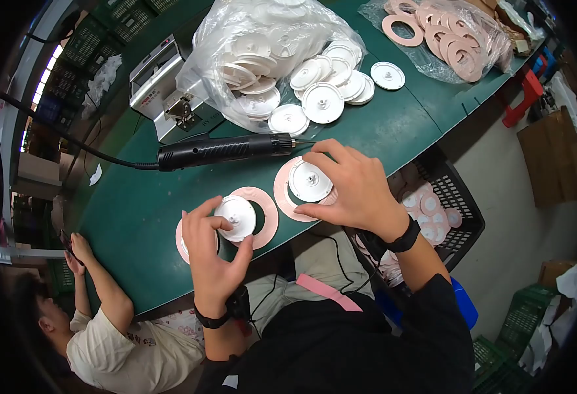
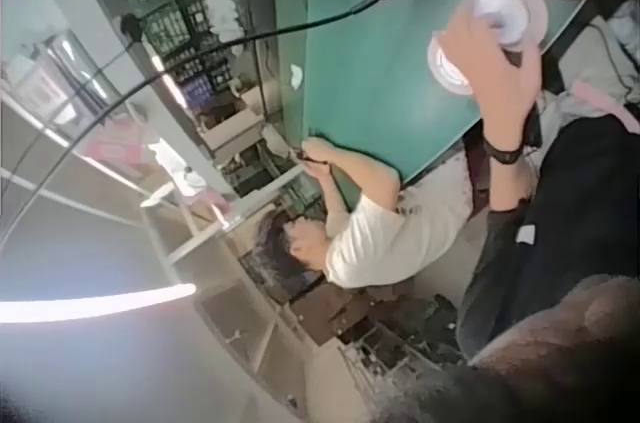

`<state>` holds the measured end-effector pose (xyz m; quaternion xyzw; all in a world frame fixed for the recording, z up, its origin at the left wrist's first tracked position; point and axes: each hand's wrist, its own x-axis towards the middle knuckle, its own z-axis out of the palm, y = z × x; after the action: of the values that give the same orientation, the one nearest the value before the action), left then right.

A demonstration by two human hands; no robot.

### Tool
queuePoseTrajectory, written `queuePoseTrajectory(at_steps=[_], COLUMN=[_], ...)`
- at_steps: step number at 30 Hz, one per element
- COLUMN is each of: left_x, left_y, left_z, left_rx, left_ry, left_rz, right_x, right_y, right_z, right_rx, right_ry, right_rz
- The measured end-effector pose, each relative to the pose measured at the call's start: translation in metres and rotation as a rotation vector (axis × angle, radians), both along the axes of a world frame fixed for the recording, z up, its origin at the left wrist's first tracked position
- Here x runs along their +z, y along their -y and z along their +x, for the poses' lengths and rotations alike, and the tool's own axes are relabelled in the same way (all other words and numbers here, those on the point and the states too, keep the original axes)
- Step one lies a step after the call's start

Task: The person places pink rings on the table, fits white plastic discs into them, and uses an electric screwdriver to drive screws into the assemblies. The completed units are then placed into a basket.

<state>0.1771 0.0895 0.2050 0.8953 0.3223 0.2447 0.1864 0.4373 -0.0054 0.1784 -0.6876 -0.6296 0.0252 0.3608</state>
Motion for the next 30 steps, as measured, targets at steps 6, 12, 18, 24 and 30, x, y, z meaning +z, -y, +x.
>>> queuePoseTrajectory(at_steps=[6,12,18,24,30], left_x=[-0.004,-0.001,0.008,0.007,0.010], left_y=[0.000,-0.004,-0.004,0.000,-0.004], left_z=[0.002,-0.001,0.001,0.004,0.009], left_rx=[-0.072,-0.102,-0.102,-0.040,-0.058], left_ry=[-0.124,-0.133,-0.178,-0.184,-0.226], left_rz=[-0.035,-0.095,-0.113,-0.133,-0.120], right_x=[-0.002,-0.002,0.008,-0.001,0.006], right_y=[-0.001,-0.001,0.003,-0.003,-0.008], right_z=[-0.005,-0.008,-0.012,-0.013,-0.006], right_rx=[-0.045,-0.059,0.005,0.082,0.132], right_ry=[0.011,-0.003,-0.076,-0.088,-0.184], right_rz=[0.020,0.019,0.099,-0.008,-0.118])
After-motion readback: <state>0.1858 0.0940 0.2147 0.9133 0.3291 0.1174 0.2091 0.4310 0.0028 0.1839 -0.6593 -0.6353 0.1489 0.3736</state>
